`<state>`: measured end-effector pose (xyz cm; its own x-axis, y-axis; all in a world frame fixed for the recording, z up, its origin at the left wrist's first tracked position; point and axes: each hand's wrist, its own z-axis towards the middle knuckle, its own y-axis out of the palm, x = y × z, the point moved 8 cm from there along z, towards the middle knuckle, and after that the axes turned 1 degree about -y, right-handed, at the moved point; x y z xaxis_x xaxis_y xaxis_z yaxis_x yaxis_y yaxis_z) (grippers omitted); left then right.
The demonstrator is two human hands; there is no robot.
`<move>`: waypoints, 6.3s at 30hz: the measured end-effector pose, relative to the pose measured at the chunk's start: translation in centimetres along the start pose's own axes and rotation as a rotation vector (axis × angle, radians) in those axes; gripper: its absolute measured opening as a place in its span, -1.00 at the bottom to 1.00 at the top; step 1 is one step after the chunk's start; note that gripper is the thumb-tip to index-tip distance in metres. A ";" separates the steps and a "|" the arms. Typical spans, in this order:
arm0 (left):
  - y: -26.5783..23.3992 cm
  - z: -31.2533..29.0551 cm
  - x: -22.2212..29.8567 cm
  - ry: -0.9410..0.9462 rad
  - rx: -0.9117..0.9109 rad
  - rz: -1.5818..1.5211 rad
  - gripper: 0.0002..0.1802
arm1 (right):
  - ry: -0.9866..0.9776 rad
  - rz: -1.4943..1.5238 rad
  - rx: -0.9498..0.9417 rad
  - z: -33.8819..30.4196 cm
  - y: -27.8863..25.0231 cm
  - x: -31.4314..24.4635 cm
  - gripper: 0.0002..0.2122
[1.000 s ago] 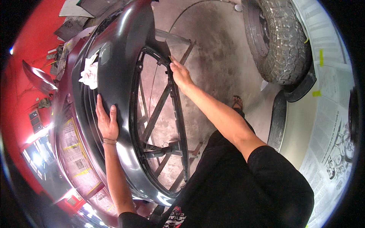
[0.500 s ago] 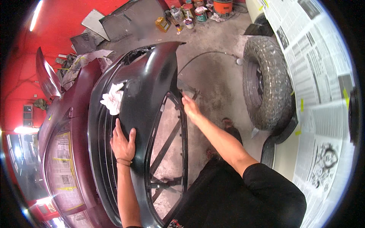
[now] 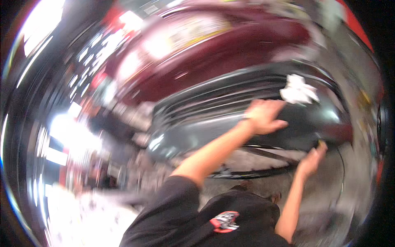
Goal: The person cleans a detached black car bumper using a white cloth and a sanding block. They wipe the surface and edges of the bumper, then use the sanding block on the grille and other areas. The person repeatedly wipes and sands different sections of the bumper throughout the clip.
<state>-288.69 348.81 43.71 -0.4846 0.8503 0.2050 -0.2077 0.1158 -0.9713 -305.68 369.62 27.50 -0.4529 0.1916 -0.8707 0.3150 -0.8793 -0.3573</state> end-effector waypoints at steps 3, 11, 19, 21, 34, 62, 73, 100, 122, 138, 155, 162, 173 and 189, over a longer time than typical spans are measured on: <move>-0.1 -2.1 -0.3 -0.101 0.063 0.024 -0.16 | -0.168 0.018 0.014 -6.6 1.2 4.4 -0.52; 4.9 2.3 -0.1 -0.119 0.150 0.069 -0.17 | -0.107 -0.183 0.088 8.5 -3.7 12.3 -0.52; 4.7 -0.8 -0.8 -0.222 0.170 0.007 -0.13 | -0.059 -0.208 -0.006 1.9 -0.9 10.0 -0.52; 4.3 -0.9 0.3 -0.205 0.236 0.014 -0.10 | 0.086 -0.251 0.003 5.6 -2.2 14.2 -0.51; 5.9 0.2 1.6 -0.300 0.282 -0.031 -0.08 | 0.180 -0.277 -0.067 6.2 -3.4 15.8 -0.51; 8.5 -16.8 12.8 -0.716 0.408 -0.451 -0.15 | -0.674 -0.376 -1.882 -3.6 -2.8 -0.1 -0.69; 12.2 -28.4 23.9 -0.338 0.537 -2.216 -0.11 | -1.179 0.392 -2.012 -15.1 -5.3 -22.8 -0.69; 9.9 -32.9 21.2 -0.542 1.131 -1.773 -0.16 | -0.858 0.450 -1.986 -18.2 1.4 -24.8 -0.93; 28.5 -56.0 -8.5 -1.774 2.154 -1.201 -0.35 | -1.579 0.354 -1.280 -19.4 29.6 -39.2 -0.78; 22.6 -56.9 -13.9 -1.595 1.996 -0.969 -0.34 | -1.414 -0.109 -1.090 -19.8 26.5 -34.8 -0.55; 26.7 -57.4 -16.9 -1.687 1.712 -1.010 -0.29 | -1.374 -0.243 -0.920 -21.7 25.8 -35.1 -0.52; 14.3 -62.7 -24.0 -1.880 1.460 -0.596 -0.41 | -1.324 -0.296 -0.918 -20.7 25.4 -35.0 -0.50; 18.3 -61.8 -22.1 -2.085 1.262 -0.698 -0.37 | -1.287 -0.341 -0.910 -20.6 25.9 -34.6 -0.51; 24.3 -62.1 -23.8 -1.786 1.670 -0.919 -0.30 | -1.360 -0.287 -0.906 -20.5 25.6 -34.6 -0.50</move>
<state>-229.44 363.22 7.77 0.3177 -0.1635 0.9340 -0.3481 -0.9364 -0.0455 -264.84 349.43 41.55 -0.7746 -0.6324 -0.0073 0.2284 -0.2689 -0.9357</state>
